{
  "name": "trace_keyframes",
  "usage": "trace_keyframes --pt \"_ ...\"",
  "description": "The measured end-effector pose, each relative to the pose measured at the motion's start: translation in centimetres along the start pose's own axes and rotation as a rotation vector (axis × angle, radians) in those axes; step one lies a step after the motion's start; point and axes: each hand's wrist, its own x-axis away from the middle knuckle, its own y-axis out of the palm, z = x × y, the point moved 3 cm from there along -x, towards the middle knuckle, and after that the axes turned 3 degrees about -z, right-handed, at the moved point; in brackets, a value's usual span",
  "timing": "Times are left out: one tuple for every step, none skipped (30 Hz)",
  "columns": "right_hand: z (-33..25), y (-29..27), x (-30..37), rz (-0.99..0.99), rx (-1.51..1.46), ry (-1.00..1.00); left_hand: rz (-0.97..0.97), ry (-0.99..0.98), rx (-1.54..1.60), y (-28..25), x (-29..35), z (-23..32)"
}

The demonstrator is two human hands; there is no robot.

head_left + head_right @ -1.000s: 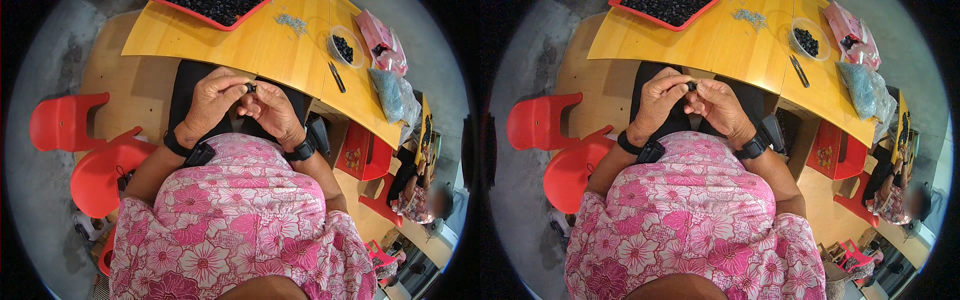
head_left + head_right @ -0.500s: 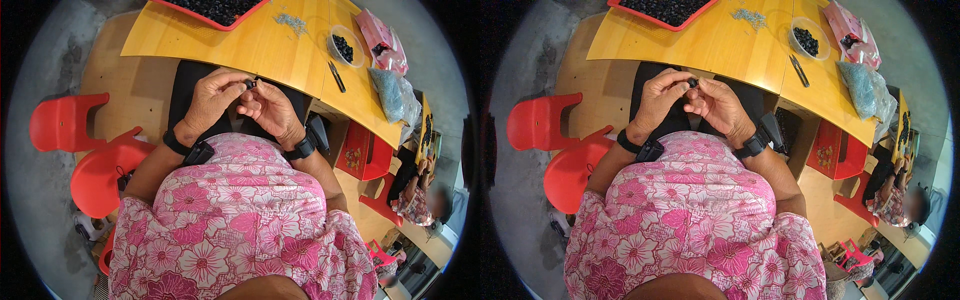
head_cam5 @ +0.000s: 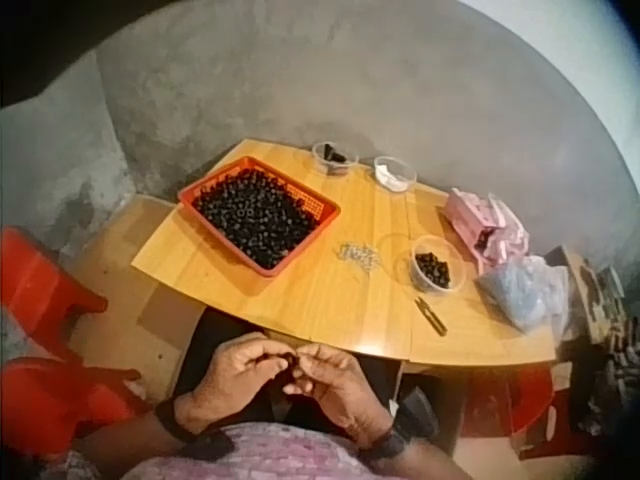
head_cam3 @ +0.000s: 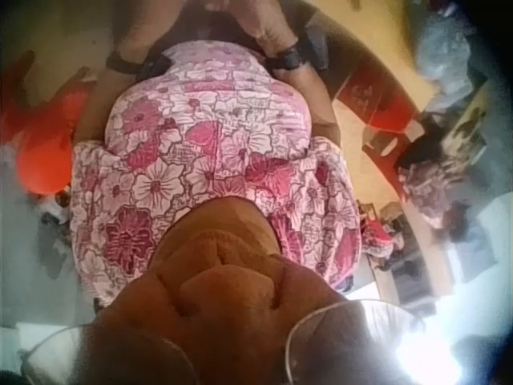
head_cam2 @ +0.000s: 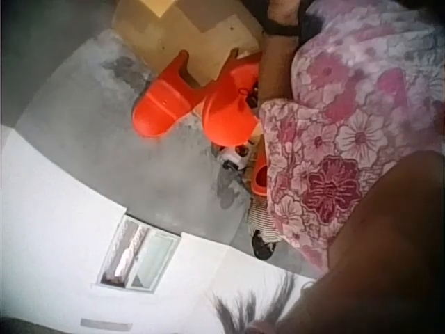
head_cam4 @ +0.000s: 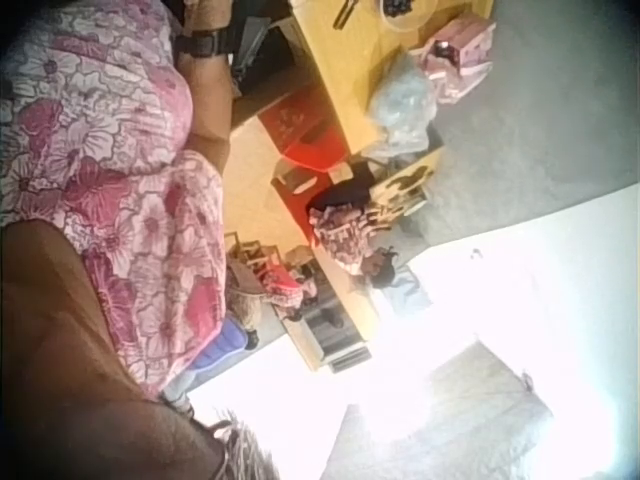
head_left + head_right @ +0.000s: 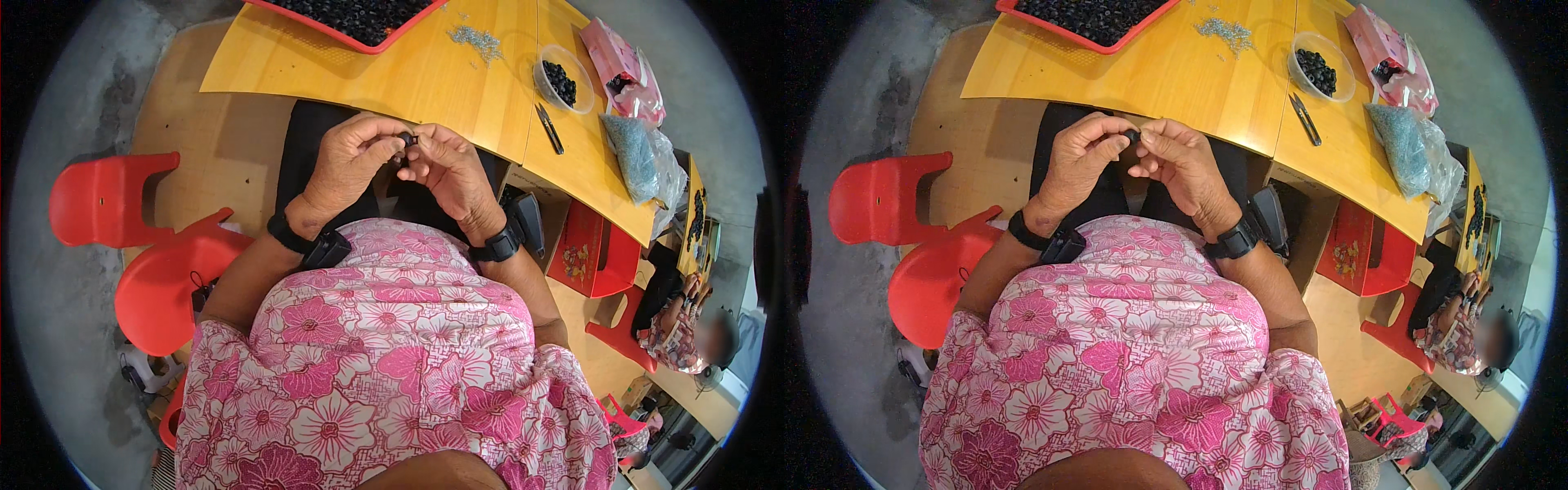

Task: The person assembles small black plastic components by hand, combining pieces and placing finished items into a clear bowl.

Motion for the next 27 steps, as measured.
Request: trace_keyframes --pt "-0.2 0.1 0.1 0.035 0.026 -0.043 0.002 0.0 0.0 0.1 0.0 -0.1" --pt "-0.3 0.2 0.2 0.07 0.052 -0.087 0.003 -0.033 0.081 0.1 0.0 -0.4" --pt "-0.2 0.2 0.2 0.069 0.053 -0.085 0.002 -0.067 0.162 0.2 0.0 -0.7" --pt "-0.3 0.2 0.2 0.102 0.073 -0.139 0.004 -0.068 0.163 0.3 0.1 -0.9" --pt "-0.3 0.2 0.3 0.134 0.094 -0.192 0.007 -0.08 0.145 0.3 0.1 -1.1" --pt "-0.2 0.0 0.2 0.134 0.095 -0.191 0.009 -0.091 0.128 0.3 0.1 -1.2" --pt "-0.2 -0.3 0.2 0.163 0.139 -0.221 0.01 -0.091 0.129 0.4 0.1 -1.1" --pt "-0.2 -0.4 0.2 0.192 0.183 -0.251 0.011 -0.096 0.154 0.4 0.1 -1.0" --pt "-0.2 -0.4 0.2 0.191 0.184 -0.249 0.014 -0.102 0.179 0.4 0.2 -1.0" --pt "-0.2 -0.3 0.2 0.207 0.222 -0.292 0.016 -0.103 0.179 0.3 0.2 -1.0" --pt "-0.3 -0.2 0.3 0.224 0.261 -0.336 0.015 -0.114 0.165 0.3 0.2 -1.2" --pt "-0.1 -0.2 0.3 0.223 0.262 -0.335 0.014 -0.125 0.152 0.3 0.2 -1.2" --pt "0.0 -0.4 0.3 0.223 0.283 -0.352 0.014 -0.125 0.152 0.3 0.2 -1.3" --pt "0.1 -0.4 0.3 0.224 0.304 -0.368 0.013 -0.144 0.166 0.3 0.2 -1.3" --pt "0.2 -0.5 0.3 0.224 0.303 -0.368 0.011 -0.163 0.179 0.3 0.3 -1.3" --pt "0.3 -0.5 0.2 0.221 0.3 -0.376 0.011 -0.164 0.178 0.3 0.3 -1.3" --pt "0.4 -0.5 0.2 0.219 0.296 -0.383 0.006 -0.177 0.186 0.2 0.3 -1.2" --pt "0.4 -0.5 0.2 0.221 0.297 -0.383 0.001 -0.189 0.197 0.2 0.3 -1.1" --pt "0.4 -0.6 0.1 0.204 0.296 -0.387 0.0 -0.189 0.198 0.2 0.4 -1.1" --pt "0.5 -0.5 0.1 0.187 0.295 -0.392 -0.003 -0.192 0.219 0.2 0.4 -1.1" --pt "0.5 -0.6 0.1 0.187 0.295 -0.391 -0.005 -0.196 0.237 0.2 0.4 -1.1" --pt "0.6 -0.6 0.1 0.187 0.286 -0.386 -0.005 -0.197 0.237 0.2 0.4 -1.1" --pt "0.7 -0.6 0.0 0.187 0.278 -0.381 -0.007 -0.212 0.27 0.2 0.4 -1.2" --pt "0.8 -0.6 0.0 0.187 0.278 -0.381 -0.009 -0.226 0.303 0.3 0.5 -1.2" --pt "0.9 -0.6 0.0 0.181 0.259 -0.386 -0.01 -0.226 0.303 0.3 0.5 -1.3" --pt "1.0 -0.6 0.0 0.176 0.241 -0.391 -0.004 -0.219 0.27 0.3 0.5 -1.3" --pt "1.0 -0.5 0.0 0.176 0.241 -0.391 0.002 -0.211 0.237 0.2 0.5 -1.3"
